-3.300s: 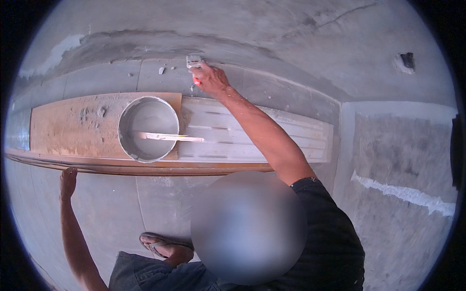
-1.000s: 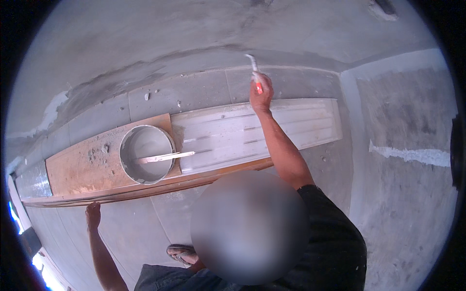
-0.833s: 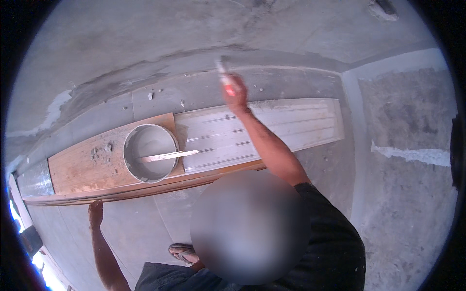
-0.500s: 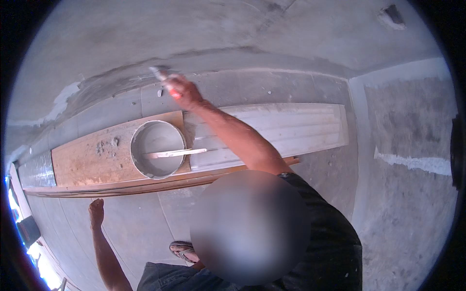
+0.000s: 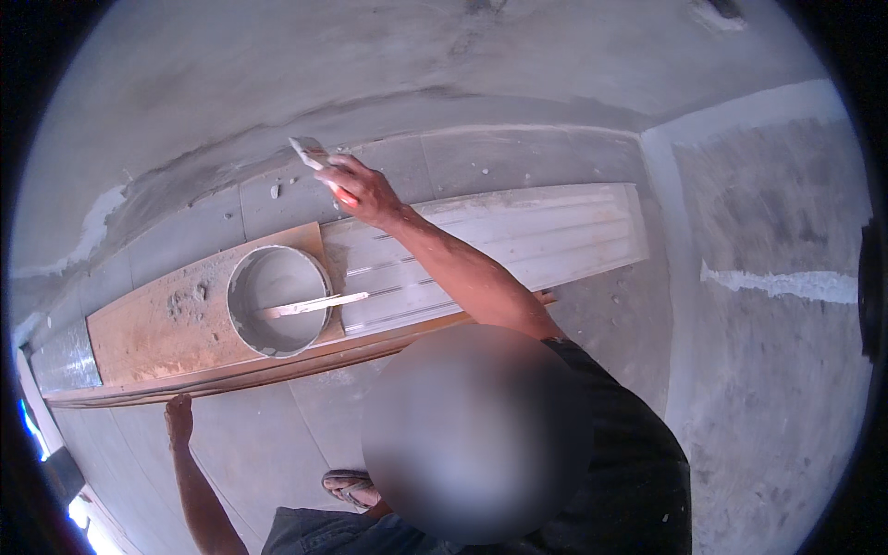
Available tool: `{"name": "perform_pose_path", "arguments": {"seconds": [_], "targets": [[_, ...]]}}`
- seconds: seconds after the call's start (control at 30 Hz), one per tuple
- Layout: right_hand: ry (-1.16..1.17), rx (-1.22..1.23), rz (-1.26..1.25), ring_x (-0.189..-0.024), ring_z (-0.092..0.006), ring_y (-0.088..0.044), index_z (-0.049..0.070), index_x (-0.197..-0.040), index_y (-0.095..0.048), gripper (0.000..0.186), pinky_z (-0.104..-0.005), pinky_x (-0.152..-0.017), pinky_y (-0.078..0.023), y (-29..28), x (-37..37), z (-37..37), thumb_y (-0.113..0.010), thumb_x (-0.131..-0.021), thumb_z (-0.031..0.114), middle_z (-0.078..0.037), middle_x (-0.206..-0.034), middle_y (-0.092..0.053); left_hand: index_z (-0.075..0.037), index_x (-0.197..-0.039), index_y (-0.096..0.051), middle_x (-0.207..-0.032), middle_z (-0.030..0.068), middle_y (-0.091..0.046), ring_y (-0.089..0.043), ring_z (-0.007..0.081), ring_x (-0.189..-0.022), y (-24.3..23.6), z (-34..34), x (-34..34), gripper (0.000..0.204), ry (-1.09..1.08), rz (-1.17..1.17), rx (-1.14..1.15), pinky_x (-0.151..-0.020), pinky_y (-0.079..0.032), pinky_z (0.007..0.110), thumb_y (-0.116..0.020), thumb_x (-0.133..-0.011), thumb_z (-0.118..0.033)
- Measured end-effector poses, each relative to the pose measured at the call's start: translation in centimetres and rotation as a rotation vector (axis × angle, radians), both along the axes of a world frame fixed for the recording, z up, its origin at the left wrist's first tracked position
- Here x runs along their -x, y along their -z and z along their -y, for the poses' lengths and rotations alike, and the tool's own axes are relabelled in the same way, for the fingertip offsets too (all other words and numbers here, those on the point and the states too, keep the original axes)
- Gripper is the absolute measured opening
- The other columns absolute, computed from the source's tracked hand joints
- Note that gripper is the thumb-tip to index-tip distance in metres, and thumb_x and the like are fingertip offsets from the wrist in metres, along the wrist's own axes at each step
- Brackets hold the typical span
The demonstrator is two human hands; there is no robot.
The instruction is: The person applies a white substance to a wall corner using a brush, dipping it into a bucket and smoothing the filler onto the concrete surface.
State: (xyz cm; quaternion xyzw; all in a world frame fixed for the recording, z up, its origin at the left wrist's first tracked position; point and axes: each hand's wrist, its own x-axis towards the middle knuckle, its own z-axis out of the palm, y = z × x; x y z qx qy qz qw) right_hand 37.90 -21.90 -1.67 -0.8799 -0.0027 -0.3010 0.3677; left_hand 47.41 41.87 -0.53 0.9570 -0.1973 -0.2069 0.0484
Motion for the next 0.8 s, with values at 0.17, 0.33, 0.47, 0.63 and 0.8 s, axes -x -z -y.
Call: {"name": "perform_pose_path", "arguments": {"seconds": [0.17, 0.33, 0.47, 0.63, 0.8], "targets": [[0.219, -0.028, 0.040, -0.095, -0.0325, -0.059, 0.014, -0.108, -0.060, 0.034, -0.0390, -0.078, -0.050, 1.3, 3.0, 7.2, -0.062, -0.076, 0.003, -0.012, -0.105, -0.059, 0.001, -0.089, -0.063, -0.082, 0.0239, -0.061, -0.060, 0.0386, -0.079, -2.1, 4.0, 0.3, 0.027, -0.091, -0.124, -0.053, -0.067, -0.044, 0.045, -0.053, -0.086, -0.024], [0.718, -0.043, -0.081, -0.092, -0.0302, -0.058, 0.006, -0.104, -0.061, 0.028, -0.0381, -0.080, -0.047, 1.9, 13.3, 17.4, -0.064, -0.077, 0.006, -0.014, -0.099, -0.060, 0.000, -0.095, -0.064, -0.088, 0.0255, -0.062, -0.060, 0.0406, -0.082, -1.6, 0.7, 0.9, 0.030, -0.046, -0.050, -0.034, -0.070, -0.044, 0.047, -0.052, -0.088, -0.025], [0.872, -0.044, 0.087, -0.093, -0.0308, -0.058, 0.004, -0.104, -0.061, 0.026, -0.0384, -0.083, -0.046, 0.6, 15.5, 20.0, -0.063, -0.078, 0.006, -0.014, -0.099, -0.060, 0.001, -0.098, -0.064, -0.091, 0.0258, -0.062, -0.060, 0.0415, -0.084, -1.7, 1.5, 0.9, 0.032, -0.184, -0.091, -0.004, -0.072, -0.045, 0.047, -0.052, -0.089, -0.027], [0.538, -0.339, 0.056, -0.096, -0.0303, -0.059, 0.007, -0.106, -0.060, 0.033, -0.0372, -0.082, -0.048, 3.3, 8.4, 11.1, -0.062, -0.073, 0.003, -0.013, -0.102, -0.061, 0.002, -0.091, -0.063, -0.084, 0.0238, -0.063, -0.060, 0.0389, -0.080, 2.2, 1.2, -1.0, 0.031, 0.092, 0.003, 0.183, -0.071, -0.046, 0.044, -0.051, -0.089, -0.027], [0.136, -0.138, 0.157, -0.089, -0.0321, -0.060, 0.007, -0.103, -0.061, 0.030, -0.0389, -0.077, -0.050, 0.1, 2.7, 1.1, -0.064, -0.074, 0.001, -0.014, -0.096, -0.061, 0.002, -0.094, -0.062, -0.088, 0.0208, -0.062, -0.059, 0.0351, -0.087, 3.3, -1.5, -4.0, 0.032, 0.078, -0.002, 0.042, -0.076, -0.045, 0.043, -0.055, -0.089, -0.029]]}}
